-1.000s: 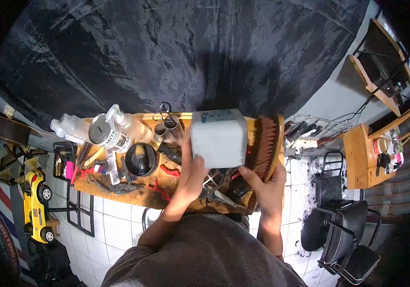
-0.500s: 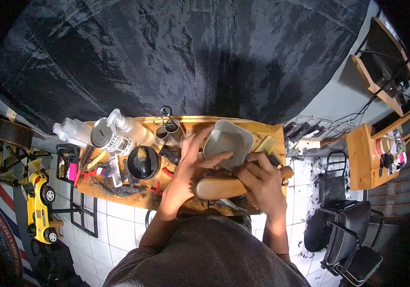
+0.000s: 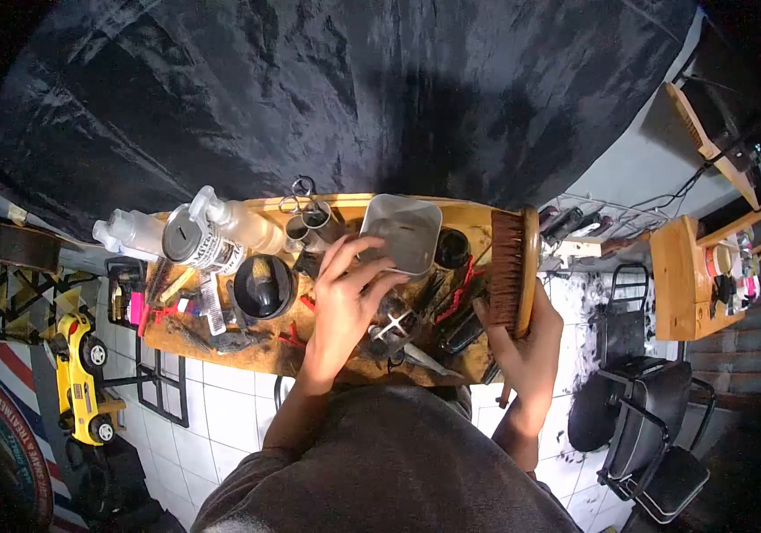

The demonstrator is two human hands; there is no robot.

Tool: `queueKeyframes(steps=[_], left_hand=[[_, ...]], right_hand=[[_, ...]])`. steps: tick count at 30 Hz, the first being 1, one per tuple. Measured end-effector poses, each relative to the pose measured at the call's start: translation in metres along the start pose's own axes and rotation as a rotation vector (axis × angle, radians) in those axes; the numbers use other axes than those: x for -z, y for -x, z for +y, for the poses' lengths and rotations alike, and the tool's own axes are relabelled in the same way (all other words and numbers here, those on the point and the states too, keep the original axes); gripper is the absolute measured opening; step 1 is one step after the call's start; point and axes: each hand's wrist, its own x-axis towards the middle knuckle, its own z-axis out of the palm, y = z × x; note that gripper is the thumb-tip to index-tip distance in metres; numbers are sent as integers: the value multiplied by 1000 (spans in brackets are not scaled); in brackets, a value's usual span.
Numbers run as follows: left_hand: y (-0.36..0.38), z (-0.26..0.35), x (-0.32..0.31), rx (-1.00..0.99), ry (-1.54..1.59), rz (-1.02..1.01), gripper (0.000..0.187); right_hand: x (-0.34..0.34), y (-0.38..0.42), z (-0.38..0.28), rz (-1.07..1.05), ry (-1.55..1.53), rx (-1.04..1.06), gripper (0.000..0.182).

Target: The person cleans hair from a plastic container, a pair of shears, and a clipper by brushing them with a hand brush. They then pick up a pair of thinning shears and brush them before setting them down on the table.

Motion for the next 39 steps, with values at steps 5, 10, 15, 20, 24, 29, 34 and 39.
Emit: queueKeyframes(steps=[5, 10, 15, 20, 24, 29, 34, 39], left_hand=[[8, -6, -2, 48, -22, -55, 20], [4, 16, 15, 51, -52, -24, 28], [27, 3, 41, 299, -99, -89, 23], [54, -7, 50, 402, 7, -268, 24], [62, -10, 52, 420, 20, -258, 26], [58, -18, 71, 448, 124, -310, 29], [61, -17, 98, 384, 208, -206, 27], [73, -18, 107, 374, 117, -45, 27]], right_hand=[[-24, 9, 11, -152, -24, -84, 31], [-54, 14, 12, -271, 234, -49, 44], [-65, 18, 12, -327, 262, -135, 47], [-75, 23, 21, -252, 242, -2, 41], [-79, 22, 16, -215, 173, 56, 40], [-80, 20, 2, -170, 126, 210, 41], [-72, 18, -22, -88, 131, 348, 36], [-72, 58, -23, -127, -367, -120, 36]])
